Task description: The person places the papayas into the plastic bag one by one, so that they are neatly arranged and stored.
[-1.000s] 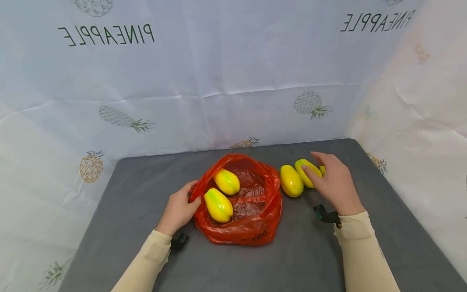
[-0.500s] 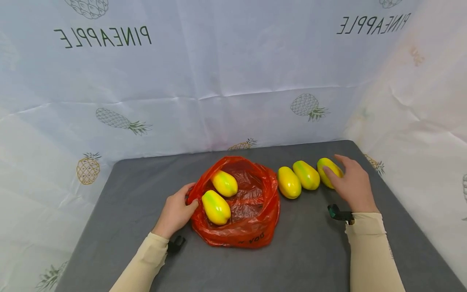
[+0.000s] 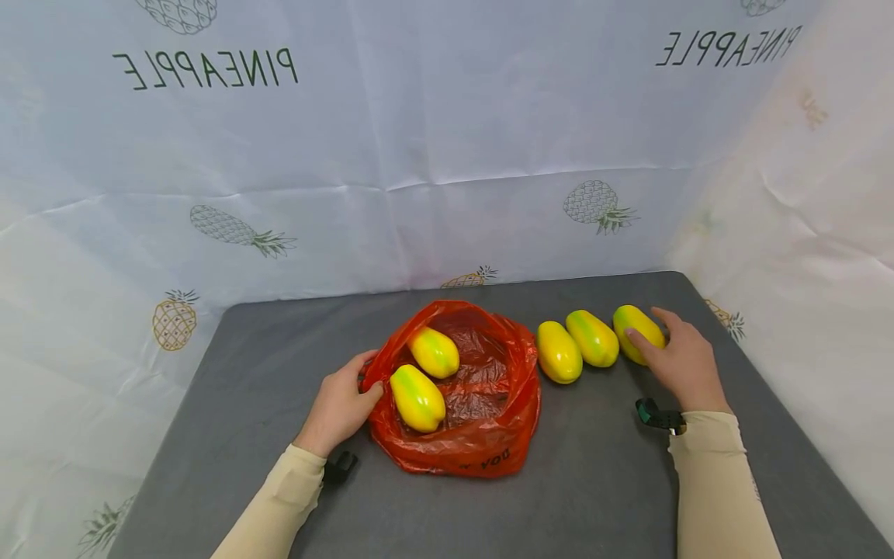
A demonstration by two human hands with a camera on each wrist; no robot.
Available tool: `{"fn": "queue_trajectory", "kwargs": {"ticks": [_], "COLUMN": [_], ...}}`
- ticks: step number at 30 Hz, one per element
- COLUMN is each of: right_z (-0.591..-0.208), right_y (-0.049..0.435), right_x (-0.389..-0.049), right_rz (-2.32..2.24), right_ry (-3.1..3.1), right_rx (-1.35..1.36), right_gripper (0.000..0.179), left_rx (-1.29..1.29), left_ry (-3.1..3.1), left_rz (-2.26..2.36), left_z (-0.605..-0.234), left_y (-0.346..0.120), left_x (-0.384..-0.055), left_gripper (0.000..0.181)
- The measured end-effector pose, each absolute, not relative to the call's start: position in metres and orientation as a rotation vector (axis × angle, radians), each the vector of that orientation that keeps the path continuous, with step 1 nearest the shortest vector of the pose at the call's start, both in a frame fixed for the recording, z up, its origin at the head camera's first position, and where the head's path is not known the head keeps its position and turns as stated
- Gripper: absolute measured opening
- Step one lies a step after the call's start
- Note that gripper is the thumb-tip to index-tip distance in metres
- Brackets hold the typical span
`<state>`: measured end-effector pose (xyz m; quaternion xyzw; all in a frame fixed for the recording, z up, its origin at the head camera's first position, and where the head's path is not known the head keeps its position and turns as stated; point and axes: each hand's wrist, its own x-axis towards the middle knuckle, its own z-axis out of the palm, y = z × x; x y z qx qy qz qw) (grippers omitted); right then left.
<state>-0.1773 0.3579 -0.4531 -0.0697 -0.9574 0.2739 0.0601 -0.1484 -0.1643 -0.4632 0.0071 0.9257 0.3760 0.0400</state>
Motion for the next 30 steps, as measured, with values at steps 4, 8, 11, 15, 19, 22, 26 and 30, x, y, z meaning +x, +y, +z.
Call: {"fn": "queue_trajectory", "kwargs": {"ticks": [4,8,11,15,19,22,26,30], "right_z": [-0.4535,-0.4536,-0.4545,-0.4558,-0.457,-0.4572,-0.4572,-0.4576], "right_y": [0.3563,0.3559,0.3567,0.3573,0.3574,0.3572,0.3569,0.3564], "right_x": [-0.1777,-0.1779,-0.1781,-0.1789,-0.1786,-0.1781,-0.1777,-0.1776], "right_rz": [0.84,0.835,0.832,0.837,0.837,0.835,0.836,0.837], "right_ry": [-2.904,-2.91,-2.913,-2.91,-2.909,-2.909,-2.907,-2.911], "right_rx": [-0.224,-0.234,-0.235,-0.222,-0.207,-0.202,-0.196,-0.199], "right_gripper": [0.087,0.087,0.087,0.086,0.084,0.083,0.083,0.083], "left_rx": [0.022,0.026,0.024,0.018,0.012,0.024,0.048,0.055], "left_ry": [2.842,2.849,2.849,2.845,2.839,2.85,2.878,2.886], "left_rz": [1.143,1.136,1.133,1.128,1.129,1.126,1.117,1.116], "left_z": [-0.4624,-0.4618,-0.4615,-0.4608,-0.4607,-0.4613,-0.4628,-0.4636], "left_y": [-0.1637,-0.1633,-0.163,-0.1626,-0.1625,-0.1626,-0.1629,-0.1632], "left_x": [-0.1481,-0.1478,-0.1477,-0.1479,-0.148,-0.1483,-0.1485,-0.1483], "left_gripper": [0.059,0.059,0.059,0.059,0.059,0.059,0.058,0.057]}}
